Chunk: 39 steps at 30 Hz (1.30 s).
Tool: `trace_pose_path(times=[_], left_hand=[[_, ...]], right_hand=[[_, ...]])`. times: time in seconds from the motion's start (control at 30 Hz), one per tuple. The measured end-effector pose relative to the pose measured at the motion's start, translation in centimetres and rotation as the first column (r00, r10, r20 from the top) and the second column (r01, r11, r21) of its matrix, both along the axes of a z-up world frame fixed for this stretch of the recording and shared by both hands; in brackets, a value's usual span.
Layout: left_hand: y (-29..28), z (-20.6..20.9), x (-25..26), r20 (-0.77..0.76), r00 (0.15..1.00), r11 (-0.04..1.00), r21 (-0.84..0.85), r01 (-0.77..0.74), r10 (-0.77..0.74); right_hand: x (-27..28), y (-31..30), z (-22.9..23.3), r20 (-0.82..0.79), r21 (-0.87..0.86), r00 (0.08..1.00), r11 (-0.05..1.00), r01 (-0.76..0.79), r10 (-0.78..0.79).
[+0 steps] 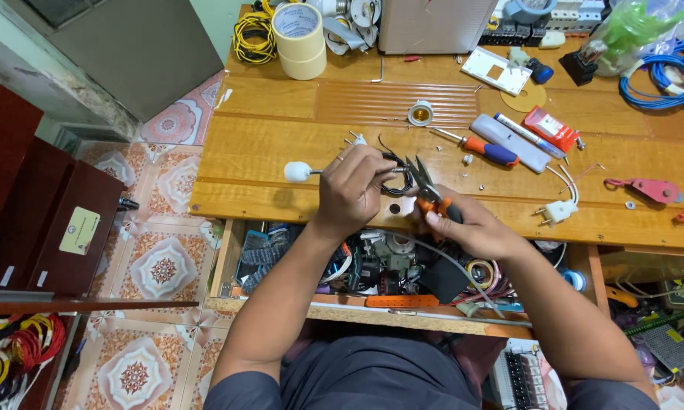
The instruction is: Stripping insulation from electrical wires and twisting the ends to prepare for assembly on a workbench.
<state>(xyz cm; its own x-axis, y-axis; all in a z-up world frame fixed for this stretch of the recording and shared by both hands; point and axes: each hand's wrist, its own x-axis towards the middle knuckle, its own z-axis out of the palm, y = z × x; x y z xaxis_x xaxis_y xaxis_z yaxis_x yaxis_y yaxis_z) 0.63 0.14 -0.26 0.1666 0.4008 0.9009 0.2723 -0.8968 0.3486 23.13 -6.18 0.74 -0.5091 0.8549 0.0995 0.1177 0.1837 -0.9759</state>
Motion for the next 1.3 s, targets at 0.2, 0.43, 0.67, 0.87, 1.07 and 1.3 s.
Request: trace_pose_path(times=[0.2, 0.43, 0.67, 0.87, 1.07, 1.3], left_hand=[[0.2, 0.7, -0.7, -0.045, 0.990, 0.984, 0.123, -0.129, 0.135], [0.0, 1.4, -1.1, -0.120, 0.969, 0.961, 0.204, -0.189, 0.216], [0.6, 0.5, -1.1, -0.183, 0.968, 0.971, 0.198, -0.135, 0.172], [1.1, -0.4, -1.1, -0.200, 0.975, 0.985, 0.161, -0.064, 0.096], [1.3, 0.0, -1.5, -0.232, 0.972, 0.985, 0.172, 0.001, 0.040], [1.9, 0.0, -1.6, -0.127, 0.992, 0.981, 0.191, 0.022, 0.002]], right_hand=[[2.5, 0.2, -0.6, 0.474, 0.266, 0.849, 0.957, 0.116, -0.235], [1.8, -0.3, 1.6, 0.672, 0.559, 0.591, 0.829, -0.011, -0.446], [2.5, 0.2, -0.3, 0.620, 0.726, 0.522, 0.680, -0.099, -0.586], [2.8, 0.3, -1.7, 0.602, 0.777, 0.451, 0.614, -0.139, -0.659], [1.4, -0.3, 0.3, 0.658, 0.674, 0.551, 0.728, -0.126, -0.514], [0.4, 0.0, 0.7, 0.452, 0.065, 0.891, 0.998, -0.002, -0.028]])
